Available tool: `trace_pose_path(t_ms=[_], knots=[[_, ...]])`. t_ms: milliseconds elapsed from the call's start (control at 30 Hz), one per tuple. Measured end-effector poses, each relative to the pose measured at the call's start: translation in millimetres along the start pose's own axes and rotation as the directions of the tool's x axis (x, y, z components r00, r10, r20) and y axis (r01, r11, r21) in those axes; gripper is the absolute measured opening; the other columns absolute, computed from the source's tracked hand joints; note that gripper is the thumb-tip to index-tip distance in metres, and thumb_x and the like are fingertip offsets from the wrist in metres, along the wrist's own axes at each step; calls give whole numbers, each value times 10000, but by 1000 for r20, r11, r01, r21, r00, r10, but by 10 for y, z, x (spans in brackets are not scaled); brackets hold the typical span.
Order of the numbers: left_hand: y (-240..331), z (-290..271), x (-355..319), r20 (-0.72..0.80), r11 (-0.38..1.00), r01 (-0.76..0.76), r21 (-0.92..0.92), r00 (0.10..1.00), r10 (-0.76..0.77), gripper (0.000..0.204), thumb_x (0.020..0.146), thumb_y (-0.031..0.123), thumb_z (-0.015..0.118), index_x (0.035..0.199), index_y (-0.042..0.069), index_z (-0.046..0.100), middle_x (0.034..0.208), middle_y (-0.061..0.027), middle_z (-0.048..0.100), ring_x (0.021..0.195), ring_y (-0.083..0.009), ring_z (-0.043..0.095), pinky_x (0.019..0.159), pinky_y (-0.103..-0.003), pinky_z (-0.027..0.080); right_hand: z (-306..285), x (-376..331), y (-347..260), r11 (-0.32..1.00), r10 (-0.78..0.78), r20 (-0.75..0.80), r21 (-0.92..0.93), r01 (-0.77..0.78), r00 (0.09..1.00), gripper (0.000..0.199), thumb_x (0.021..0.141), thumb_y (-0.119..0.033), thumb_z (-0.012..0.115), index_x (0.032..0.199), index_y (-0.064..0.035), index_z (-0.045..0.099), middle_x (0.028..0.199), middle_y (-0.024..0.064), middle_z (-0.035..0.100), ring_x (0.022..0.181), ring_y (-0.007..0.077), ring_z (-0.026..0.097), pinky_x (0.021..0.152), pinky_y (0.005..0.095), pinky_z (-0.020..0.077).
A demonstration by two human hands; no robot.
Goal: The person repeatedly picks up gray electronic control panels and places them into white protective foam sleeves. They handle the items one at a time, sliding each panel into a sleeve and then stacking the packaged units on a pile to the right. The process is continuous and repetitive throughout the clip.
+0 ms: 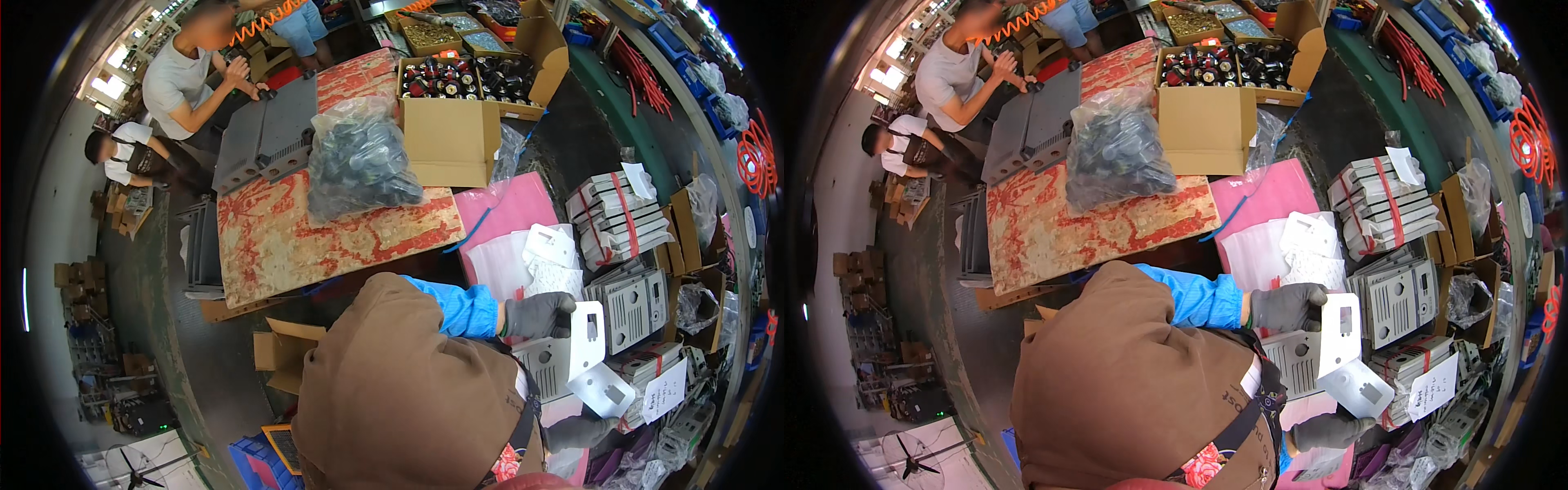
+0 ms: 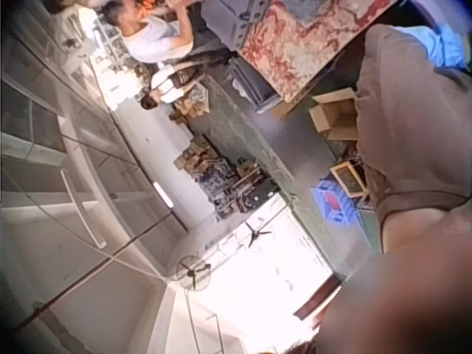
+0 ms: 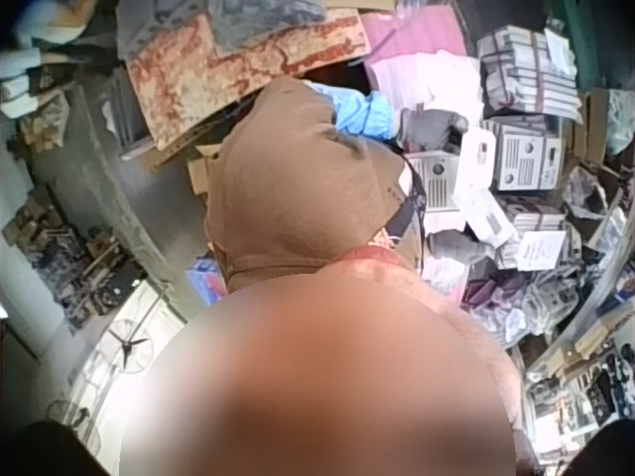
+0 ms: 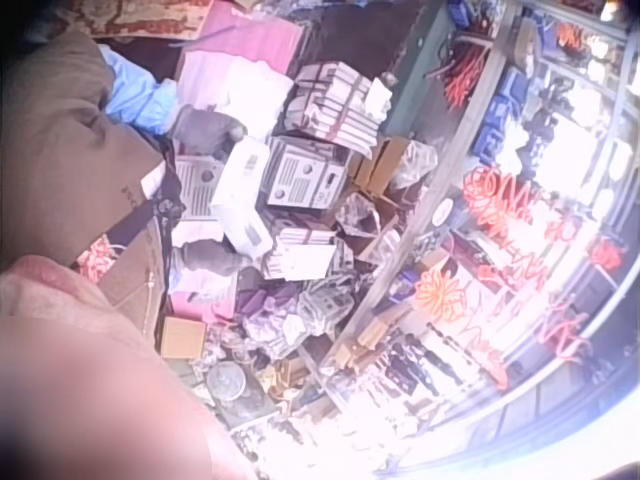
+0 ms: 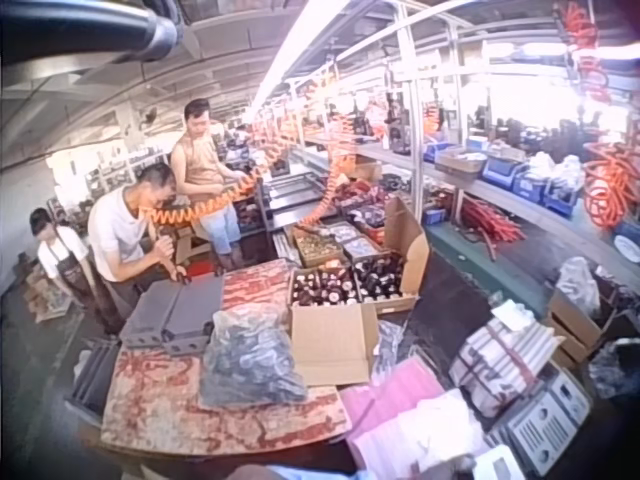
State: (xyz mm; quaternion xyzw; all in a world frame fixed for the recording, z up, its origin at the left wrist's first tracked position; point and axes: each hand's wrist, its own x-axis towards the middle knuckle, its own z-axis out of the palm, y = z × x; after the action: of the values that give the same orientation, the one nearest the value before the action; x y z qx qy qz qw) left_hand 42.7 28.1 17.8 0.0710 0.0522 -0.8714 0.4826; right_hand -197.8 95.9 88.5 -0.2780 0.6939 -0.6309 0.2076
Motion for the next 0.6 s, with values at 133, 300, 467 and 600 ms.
trace_pose_path(t_ms=[133,300,467,600], knots=[[81,114,-52,13,997,-1,-78,1000,2,267,848,160,580,1064,7,616,1003,-130,705,884,-244,692,819,-395,583,10,31,-18,1000,-12,-17,6,12,1000,450,1035,-296,469,1271,70,582,1255,174,622,1061,257,644,913,352,538],[229,104,-91,15,980,-109,-168,993,113,324,850,164,560,1132,8,585,1037,-134,695,932,-250,691,810,-400,592,51,81,-2,1000,-25,-8,-4,25,1000,438,1032,-293,485,1265,64,589,1257,169,624,1063,256,642,921,352,532],[440,-132,54,-20,973,-191,-132,982,190,248,847,178,561,1032,16,584,865,-114,689,749,-250,696,684,-376,607,-4,176,-11,997,-70,-13,-21,70,997,427,1029,-289,500,1258,58,597,1259,163,626,1065,254,641,929,352,527],[784,28,51,-84,765,-457,455,833,547,159,827,168,587,921,40,583,845,-118,632,712,-235,674,636,-376,589,-38,246,-34,994,-105,-14,-33,104,994,418,1026,-287,513,1253,53,603,1260,158,628,1067,253,640,935,352,522]])
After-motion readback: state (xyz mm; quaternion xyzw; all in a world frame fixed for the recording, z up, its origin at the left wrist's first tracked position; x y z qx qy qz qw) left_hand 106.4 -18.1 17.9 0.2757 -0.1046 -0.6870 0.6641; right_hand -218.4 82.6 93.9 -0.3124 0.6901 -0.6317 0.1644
